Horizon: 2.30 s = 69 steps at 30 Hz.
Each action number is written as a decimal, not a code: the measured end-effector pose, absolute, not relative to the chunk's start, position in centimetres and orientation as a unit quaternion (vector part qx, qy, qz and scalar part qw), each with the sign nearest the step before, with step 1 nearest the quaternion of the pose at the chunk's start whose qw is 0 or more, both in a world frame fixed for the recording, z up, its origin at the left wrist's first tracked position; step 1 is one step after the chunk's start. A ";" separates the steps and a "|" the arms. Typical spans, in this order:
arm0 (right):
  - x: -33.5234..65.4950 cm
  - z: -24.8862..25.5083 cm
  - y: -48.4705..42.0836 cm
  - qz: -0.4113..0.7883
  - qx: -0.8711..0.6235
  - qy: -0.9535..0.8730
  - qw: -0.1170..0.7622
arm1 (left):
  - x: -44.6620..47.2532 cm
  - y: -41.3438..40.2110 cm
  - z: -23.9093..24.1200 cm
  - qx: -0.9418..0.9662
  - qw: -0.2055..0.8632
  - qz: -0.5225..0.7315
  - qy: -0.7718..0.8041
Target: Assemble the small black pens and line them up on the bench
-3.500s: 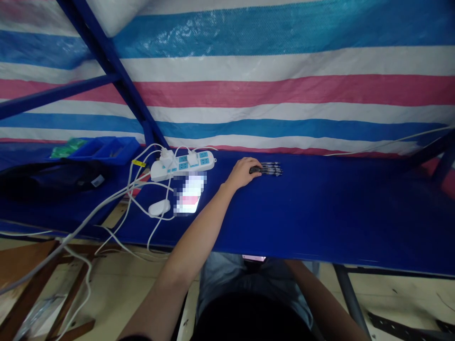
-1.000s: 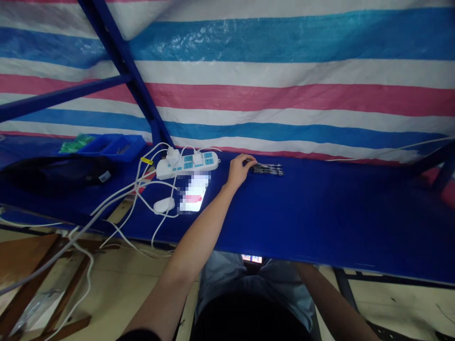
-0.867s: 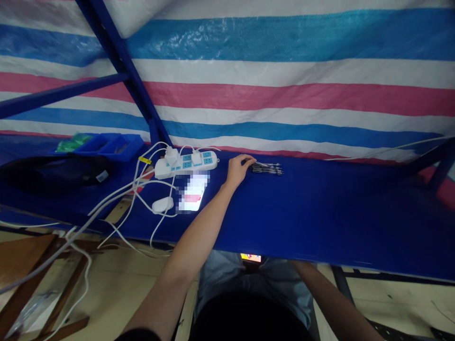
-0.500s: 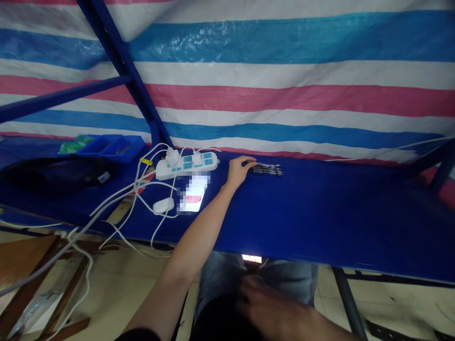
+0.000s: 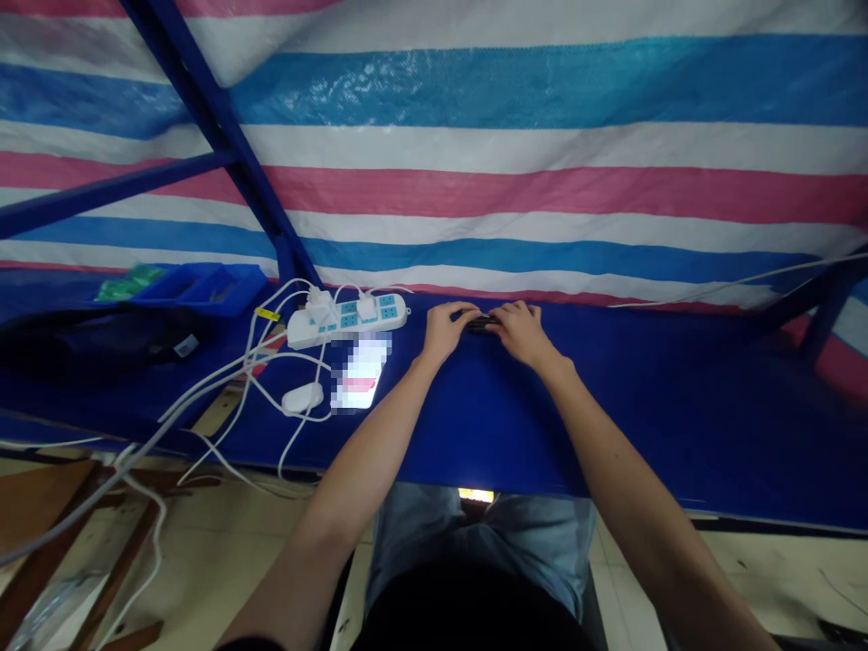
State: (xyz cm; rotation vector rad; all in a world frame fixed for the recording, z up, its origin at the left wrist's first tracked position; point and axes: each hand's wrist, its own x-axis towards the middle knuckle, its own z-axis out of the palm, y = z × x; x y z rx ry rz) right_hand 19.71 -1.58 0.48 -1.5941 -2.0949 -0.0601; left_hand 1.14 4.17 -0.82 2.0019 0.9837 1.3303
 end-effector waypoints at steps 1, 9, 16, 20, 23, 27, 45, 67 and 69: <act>19.7 0.0 -1.5 -0.019 -0.575 -0.781 0.243 | 1.1 4.1 -0.8 0.743 0.266 0.493 0.366; 21.5 -1.2 -2.2 0.022 -0.564 -0.777 0.279 | 1.4 3.7 -0.7 0.821 0.179 0.416 0.347; 21.6 -1.9 -3.0 -0.002 -0.553 -0.770 0.318 | 1.6 3.2 -0.6 0.845 0.136 0.358 0.372; 21.0 -1.4 -3.3 -0.012 -0.556 -0.760 0.337 | 1.4 2.7 -0.1 0.842 0.150 0.392 0.338; 20.8 -1.2 -3.4 -0.017 -0.564 -0.745 0.356 | 1.5 2.8 -0.2 0.838 0.143 0.400 0.343; 20.9 -1.4 -3.4 -0.004 -0.563 -0.737 0.375 | 1.5 3.0 -0.4 0.853 0.114 0.362 0.359; 20.7 -1.5 -3.8 -0.004 -0.582 -0.723 0.372 | 1.6 2.9 -0.4 0.848 0.144 0.379 0.340; 21.3 -1.4 -3.7 -0.030 -0.556 -0.707 0.436 | 1.3 3.5 -0.6 0.821 0.109 0.407 0.384; 21.7 -1.4 -3.7 -0.041 -0.559 -0.697 0.448 | 1.2 3.6 -0.6 0.813 0.118 0.434 0.370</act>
